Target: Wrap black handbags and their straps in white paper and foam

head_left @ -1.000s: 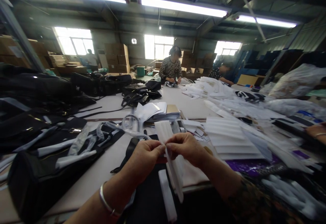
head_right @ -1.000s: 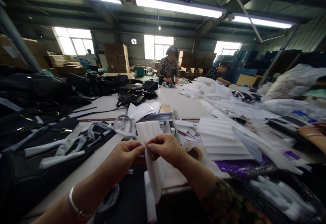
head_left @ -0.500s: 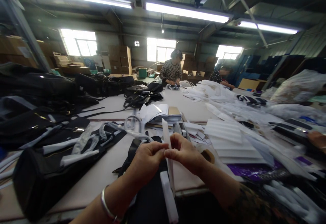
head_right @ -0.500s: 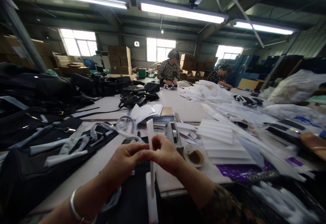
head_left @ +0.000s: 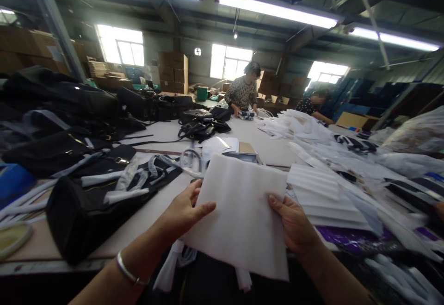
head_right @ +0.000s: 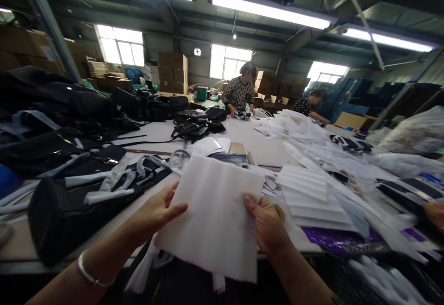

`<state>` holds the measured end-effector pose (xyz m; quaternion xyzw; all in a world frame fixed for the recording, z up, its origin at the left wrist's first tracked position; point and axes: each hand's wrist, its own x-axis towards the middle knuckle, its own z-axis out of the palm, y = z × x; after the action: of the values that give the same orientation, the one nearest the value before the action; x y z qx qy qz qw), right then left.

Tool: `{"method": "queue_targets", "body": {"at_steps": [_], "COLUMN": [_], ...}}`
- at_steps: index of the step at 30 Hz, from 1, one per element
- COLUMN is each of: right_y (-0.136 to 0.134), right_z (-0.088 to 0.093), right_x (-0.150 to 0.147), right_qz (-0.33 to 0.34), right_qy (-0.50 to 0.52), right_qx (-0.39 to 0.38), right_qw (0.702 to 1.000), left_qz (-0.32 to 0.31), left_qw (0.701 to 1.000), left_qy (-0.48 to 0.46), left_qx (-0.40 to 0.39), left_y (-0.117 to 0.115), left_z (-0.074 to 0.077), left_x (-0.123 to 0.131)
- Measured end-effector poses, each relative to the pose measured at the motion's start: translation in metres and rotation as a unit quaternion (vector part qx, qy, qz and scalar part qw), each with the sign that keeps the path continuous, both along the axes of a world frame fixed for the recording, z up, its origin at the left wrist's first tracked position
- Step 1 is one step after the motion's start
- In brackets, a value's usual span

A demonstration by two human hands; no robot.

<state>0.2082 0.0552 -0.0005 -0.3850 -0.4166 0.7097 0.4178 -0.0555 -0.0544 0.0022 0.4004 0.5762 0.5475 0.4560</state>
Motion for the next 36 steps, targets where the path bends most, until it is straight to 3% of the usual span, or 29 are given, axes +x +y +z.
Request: {"method": "queue_targets", "body": {"at_steps": [2, 6, 9, 14, 17, 21, 24, 28, 32, 34, 36], "right_y": [-0.007, -0.026, -0.035, -0.026, -0.018, -0.025, -0.037, -0.051, -0.059, -0.06, -0.058], "right_z": [-0.012, -0.032, -0.037, -0.039, -0.049, -0.064, -0.066, -0.071, -0.089, -0.095, -0.095], "right_x": [0.001, -0.001, -0.005, 0.017, 0.045, 0.062, 0.052, 0.031, 0.022, 0.023, 0.028], "right_qz": [0.007, 0.075, 0.109, -0.002, -0.038, -0.009, -0.018, -0.062, -0.079, -0.071, -0.076], "right_qy": [-0.001, 0.029, 0.013, -0.133, -0.282, -0.433, -0.465, -0.424, -0.339, -0.322, -0.354], "right_qx": [-0.024, -0.093, -0.102, -0.03, 0.008, 0.04, 0.067, 0.055, 0.007, -0.007, 0.003], "right_qw": [1.0, 0.992, 0.989, 0.991, 0.959, 0.9, 0.882, 0.902, 0.937, 0.944, 0.932], "left_qz": [-0.028, 0.014, 0.014, 0.078, 0.13, 0.056, 0.037, 0.016, -0.009, -0.014, -0.023], "left_qw": [0.998, 0.998, 0.997, 0.977, 0.969, 0.979, 0.981, 0.974, 0.949, 0.957, 0.973], "left_qy": [-0.028, -0.017, 0.026, 0.189, 0.188, 0.052, 0.04, 0.143, 0.25, 0.203, 0.092], "left_qx": [-0.046, -0.064, -0.074, -0.054, -0.09, -0.189, -0.186, -0.175, -0.19, -0.206, -0.211], "left_y": [-0.004, -0.012, -0.019, -0.047, -0.071, -0.09, -0.087, -0.078, -0.076, -0.075, -0.075], "left_z": [-0.008, -0.023, -0.026, -0.026, -0.04, -0.064, -0.074, -0.082, -0.09, -0.09, -0.089], "left_x": [0.007, 0.022, 0.02, -0.016, -0.036, -0.035, -0.027, -0.022, -0.02, -0.021, -0.023]}}
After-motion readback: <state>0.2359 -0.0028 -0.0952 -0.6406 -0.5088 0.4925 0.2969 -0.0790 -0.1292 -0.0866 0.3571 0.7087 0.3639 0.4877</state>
